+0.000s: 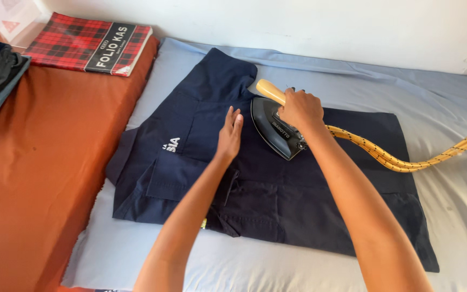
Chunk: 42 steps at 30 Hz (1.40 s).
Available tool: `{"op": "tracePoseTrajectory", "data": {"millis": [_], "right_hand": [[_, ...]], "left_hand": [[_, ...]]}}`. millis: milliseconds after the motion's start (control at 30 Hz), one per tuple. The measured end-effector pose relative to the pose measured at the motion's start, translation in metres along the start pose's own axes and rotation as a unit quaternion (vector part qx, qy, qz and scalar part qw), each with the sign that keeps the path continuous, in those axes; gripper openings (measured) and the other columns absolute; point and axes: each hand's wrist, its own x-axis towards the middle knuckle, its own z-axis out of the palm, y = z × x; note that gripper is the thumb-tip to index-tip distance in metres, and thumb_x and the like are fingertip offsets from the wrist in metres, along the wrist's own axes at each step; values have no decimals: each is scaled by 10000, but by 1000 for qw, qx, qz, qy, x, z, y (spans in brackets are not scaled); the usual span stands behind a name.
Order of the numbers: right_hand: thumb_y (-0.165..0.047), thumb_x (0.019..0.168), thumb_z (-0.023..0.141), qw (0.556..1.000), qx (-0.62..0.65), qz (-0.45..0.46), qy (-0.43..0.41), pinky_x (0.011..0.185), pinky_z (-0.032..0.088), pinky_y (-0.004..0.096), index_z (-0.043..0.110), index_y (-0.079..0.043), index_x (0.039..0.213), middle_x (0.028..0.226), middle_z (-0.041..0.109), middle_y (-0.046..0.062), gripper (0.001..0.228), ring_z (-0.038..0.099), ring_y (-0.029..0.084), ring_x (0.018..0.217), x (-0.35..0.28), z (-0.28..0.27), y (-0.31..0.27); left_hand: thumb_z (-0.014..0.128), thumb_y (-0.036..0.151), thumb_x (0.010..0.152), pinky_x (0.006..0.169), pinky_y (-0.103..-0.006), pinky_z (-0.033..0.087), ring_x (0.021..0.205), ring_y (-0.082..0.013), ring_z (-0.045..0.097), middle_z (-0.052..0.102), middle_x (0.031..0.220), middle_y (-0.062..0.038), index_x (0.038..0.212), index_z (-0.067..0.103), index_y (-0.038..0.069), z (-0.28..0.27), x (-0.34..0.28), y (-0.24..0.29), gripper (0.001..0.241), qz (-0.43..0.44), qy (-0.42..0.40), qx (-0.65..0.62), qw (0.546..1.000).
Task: The person irons a dark blue t-shirt on a bed using a steam iron. They smooth the fabric, iron the main body and sleeves, and then fold the shirt into a neat rectangle.
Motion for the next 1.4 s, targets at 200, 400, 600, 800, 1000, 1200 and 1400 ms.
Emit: {"op": "tracePoseTrajectory", "data": {"millis": [200, 400, 600, 800, 1000, 1200, 1400], "right_hand": [[-495, 933, 582, 984, 45, -100, -139, 726, 568, 506, 632, -66, 1093, 766, 728, 172, 460, 730, 390, 757, -18, -22, -5], [-575, 987, 479, 985, 15, -142, -97, 679, 576, 550, 608, -67, 1134, 723, 715, 196, 544, 725, 427, 726, -43, -29, -47], [-567, 1002, 479, 996, 11, -86, -9, 661, 581, 550, 619, -46, 1112, 731, 712, 208, 550, 728, 430, 727, -17, -12, -89], [-642, 966, 486, 975, 38, -207, -65, 678, 574, 528, 646, -95, 1088, 691, 721, 178, 583, 728, 395, 717, -5, -22, -108], [-623, 968, 475, 967, 18, -245, -66, 616, 582, 512, 647, -108, 1102, 682, 717, 158, 559, 734, 380, 670, -24, -23, -152], [-578, 1010, 510, 987, 51, -141, 57, 614, 586, 509, 650, -54, 978, 731, 726, 170, 543, 735, 388, 701, 7, 3, -203], [-593, 986, 529, 981, 75, -168, 67, 736, 580, 526, 675, -61, 994, 830, 734, 189, 552, 733, 402, 821, 56, 7, -227]], "left_hand": [[579, 198, 1009, 1109, -570, 363, 1394, -373, 500, 547, 1512, -142, 1392, 591, 96, -135, 22, -13, 397, 178, -95, 370, 907], [560, 85, 952, 1124, -562, 352, 1368, -315, 534, 622, 1433, -65, 1305, 674, 123, -221, -4, -20, 374, 211, 38, 471, 856], [547, 64, 987, 1137, -479, 396, 1342, -269, 573, 685, 1347, -68, 1194, 714, 89, -214, -11, -24, 268, 192, 85, 414, 886], [504, 68, 1042, 1064, -453, 494, 1214, -318, 652, 705, 1278, -97, 1352, 591, 69, -215, -15, -11, 322, 182, 108, 337, 917], [453, 167, 1107, 937, -423, 543, 1156, -345, 675, 695, 1271, -123, 1556, 360, 78, -213, -15, -1, 467, 157, 146, 249, 944], [393, 268, 1135, 994, -437, 502, 1183, -370, 656, 688, 1311, -153, 1567, 330, 73, -217, -18, -4, 479, 160, 159, 210, 951], [394, 411, 1111, 1067, -417, 479, 1285, -325, 629, 648, 1400, -144, 1581, 313, 93, -221, -12, -7, 573, 136, 173, 124, 968]]}}
